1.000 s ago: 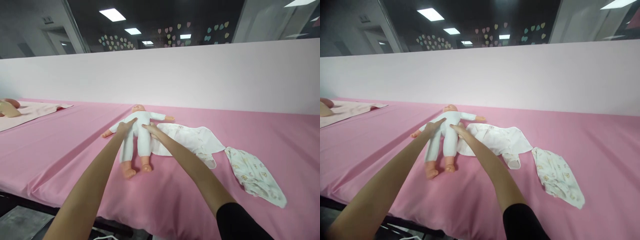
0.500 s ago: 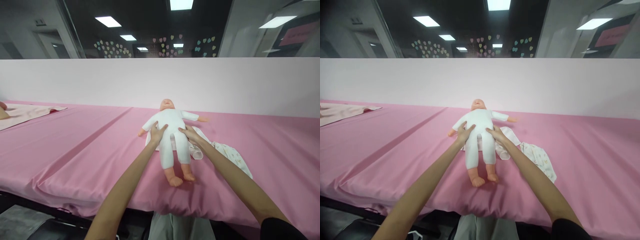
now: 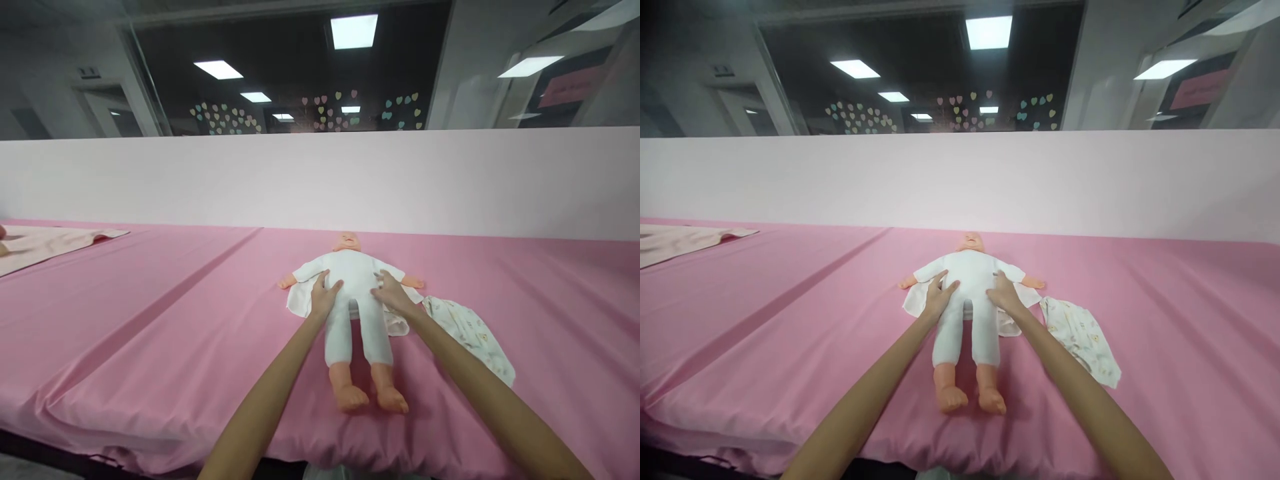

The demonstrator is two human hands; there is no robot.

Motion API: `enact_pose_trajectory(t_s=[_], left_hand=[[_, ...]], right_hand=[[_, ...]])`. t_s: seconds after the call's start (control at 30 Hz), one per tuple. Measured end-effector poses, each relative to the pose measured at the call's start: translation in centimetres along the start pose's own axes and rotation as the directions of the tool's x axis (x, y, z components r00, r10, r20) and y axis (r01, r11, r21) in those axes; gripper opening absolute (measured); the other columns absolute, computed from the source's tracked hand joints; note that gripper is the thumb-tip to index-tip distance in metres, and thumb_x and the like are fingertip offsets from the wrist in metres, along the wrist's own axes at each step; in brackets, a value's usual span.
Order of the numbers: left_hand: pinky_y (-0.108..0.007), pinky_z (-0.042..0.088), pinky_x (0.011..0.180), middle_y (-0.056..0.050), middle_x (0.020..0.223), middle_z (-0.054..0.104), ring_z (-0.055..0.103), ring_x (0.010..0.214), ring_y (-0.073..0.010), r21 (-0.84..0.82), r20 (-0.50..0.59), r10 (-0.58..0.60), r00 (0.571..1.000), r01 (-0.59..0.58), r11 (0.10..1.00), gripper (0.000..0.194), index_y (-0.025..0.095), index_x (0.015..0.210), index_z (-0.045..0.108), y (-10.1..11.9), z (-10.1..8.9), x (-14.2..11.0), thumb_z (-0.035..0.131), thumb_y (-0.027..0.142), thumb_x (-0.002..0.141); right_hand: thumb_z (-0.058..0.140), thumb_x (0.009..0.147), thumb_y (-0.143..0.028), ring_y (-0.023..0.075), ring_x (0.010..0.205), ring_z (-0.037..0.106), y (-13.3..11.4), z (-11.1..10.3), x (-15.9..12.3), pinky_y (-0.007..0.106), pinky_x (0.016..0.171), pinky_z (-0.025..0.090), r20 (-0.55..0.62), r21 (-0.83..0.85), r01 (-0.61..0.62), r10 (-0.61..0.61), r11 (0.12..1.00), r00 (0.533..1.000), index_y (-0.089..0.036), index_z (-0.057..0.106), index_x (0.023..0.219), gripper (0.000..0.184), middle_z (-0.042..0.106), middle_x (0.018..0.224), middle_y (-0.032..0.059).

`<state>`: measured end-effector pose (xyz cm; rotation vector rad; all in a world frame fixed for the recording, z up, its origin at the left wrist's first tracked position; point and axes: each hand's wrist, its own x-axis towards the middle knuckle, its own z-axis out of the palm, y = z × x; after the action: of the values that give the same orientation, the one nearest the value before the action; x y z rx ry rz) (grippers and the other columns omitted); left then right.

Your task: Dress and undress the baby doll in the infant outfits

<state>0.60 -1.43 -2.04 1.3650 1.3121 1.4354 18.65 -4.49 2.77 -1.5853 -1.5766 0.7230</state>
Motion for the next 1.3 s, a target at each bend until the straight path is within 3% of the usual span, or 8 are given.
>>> enact_pose_trajectory(t_s=[0.1,0.33,0.57,0.73,0.87,1.0,1.17,1.3], left_hand=[[-0.038,0.04,0.096,-0.01,0.122,0.058,0.052,0.114,-0.0257,0.017,-0.019,0.02,1.0,-0.019,1.0,0.055,0.022,0.122,0.052,-0.4,-0.2,-0.4,0.065,0.043,0.073],[-0.035,0.045,0.088,-0.007,0.107,0.065,0.058,0.103,-0.0247,-0.019,-0.059,0.075,0.995,-0.076,0.997,0.027,0.021,0.098,0.06,-0.4,0.0,-1.1,0.059,0.035,0.076],[-0.031,0.046,0.083,-0.007,0.1,0.067,0.062,0.093,-0.0184,-0.108,-0.069,0.152,0.986,-0.159,0.981,0.023,0.019,0.1,0.056,-0.3,0.3,-1.9,0.049,0.03,0.082],[-0.03,0.046,0.073,-0.002,0.083,0.067,0.06,0.075,-0.0157,0.173,-0.034,0.174,0.984,-0.165,0.971,0.021,0.019,0.097,0.059,-0.7,0.2,-1.4,0.046,0.019,0.079],[-0.031,0.043,0.08,-0.003,0.088,0.065,0.056,0.085,-0.0183,0.42,-0.081,0.278,0.957,-0.22,0.88,0.023,0.02,0.091,0.063,-0.2,-0.6,-1.0,0.046,0.015,0.076],[-0.032,0.039,0.091,-0.002,0.1,0.064,0.05,0.101,-0.0202,0.61,-0.191,0.333,0.923,-0.154,0.777,0.025,0.023,0.093,0.063,0.4,-2.4,1.1,0.043,0.019,0.08],[-0.044,0.029,0.1,-0.014,0.127,0.051,0.038,0.122,-0.0308,0.77,-0.264,0.056,0.963,0.176,0.613,0.045,0.014,0.119,0.051,-0.7,-2.6,6.4,0.045,0.04,0.082],[-0.052,0.026,0.099,-0.029,0.128,0.045,0.036,0.124,-0.0394,0.781,-0.241,-0.027,0.97,0.211,0.588,0.064,0.002,0.124,0.043,-2.0,-0.5,9.3,0.058,0.039,0.074]], right_hand=[[0.051,0.068,-0.008,0.0288,0.127,0.037,-3.4,1.6,2.0,0.041,0.104,0.033,-0.1,-0.288,0.237,-0.275,0.928,0.956,-0.01,0.038,0.129,0.062,0.04,0.138,0.0173],[0.051,0.065,0.002,0.0285,0.131,0.03,-8.6,11.6,9.0,0.058,0.105,0.014,0.476,-0.536,0.61,-0.388,0.583,0.789,-0.013,0.031,0.135,0.075,0.038,0.139,0.0177],[0.067,0.064,-0.021,0.0255,0.098,0.057,-7.9,12.0,12.5,0.04,0.088,0.04,0.439,-0.463,0.606,-0.426,0.647,0.791,-0.016,0.057,0.094,0.031,0.064,0.103,0.0115],[0.066,0.064,-0.033,0.0175,0.077,0.06,-6.4,8.1,13.2,0.03,0.07,0.048,-0.179,0.299,0.283,-0.237,0.911,0.955,-0.018,0.052,0.085,0.029,0.064,0.081,0.0017],[0.072,0.054,-0.023,0.0126,0.063,0.058,-5.2,7.4,12.9,0.025,0.063,0.049,-0.221,0.871,0.215,-0.04,0.441,0.975,-0.019,0.049,0.072,0.029,0.06,0.064,-0.0037],[0.07,0.058,-0.025,0.0105,0.054,0.055,-5.1,8.7,12.7,0.024,0.059,0.049,-0.146,0.954,0.144,-0.011,0.264,0.989,-0.018,0.049,0.073,0.027,0.058,0.059,-0.0044],[0.067,0.061,-0.021,0.013,0.072,0.06,-5.2,10.3,12.7,0.028,0.074,0.049,-0.244,0.867,0.214,0.008,0.449,0.97,-0.018,0.05,0.089,0.033,0.06,0.075,-0.0032],[0.051,0.07,-0.011,0.0179,0.105,0.052,-5.2,11.3,11.4,0.033,0.096,0.038,-0.564,0.435,0.442,-0.146,0.784,0.813,-0.014,0.046,0.107,0.038,0.056,0.108,0.0099]])
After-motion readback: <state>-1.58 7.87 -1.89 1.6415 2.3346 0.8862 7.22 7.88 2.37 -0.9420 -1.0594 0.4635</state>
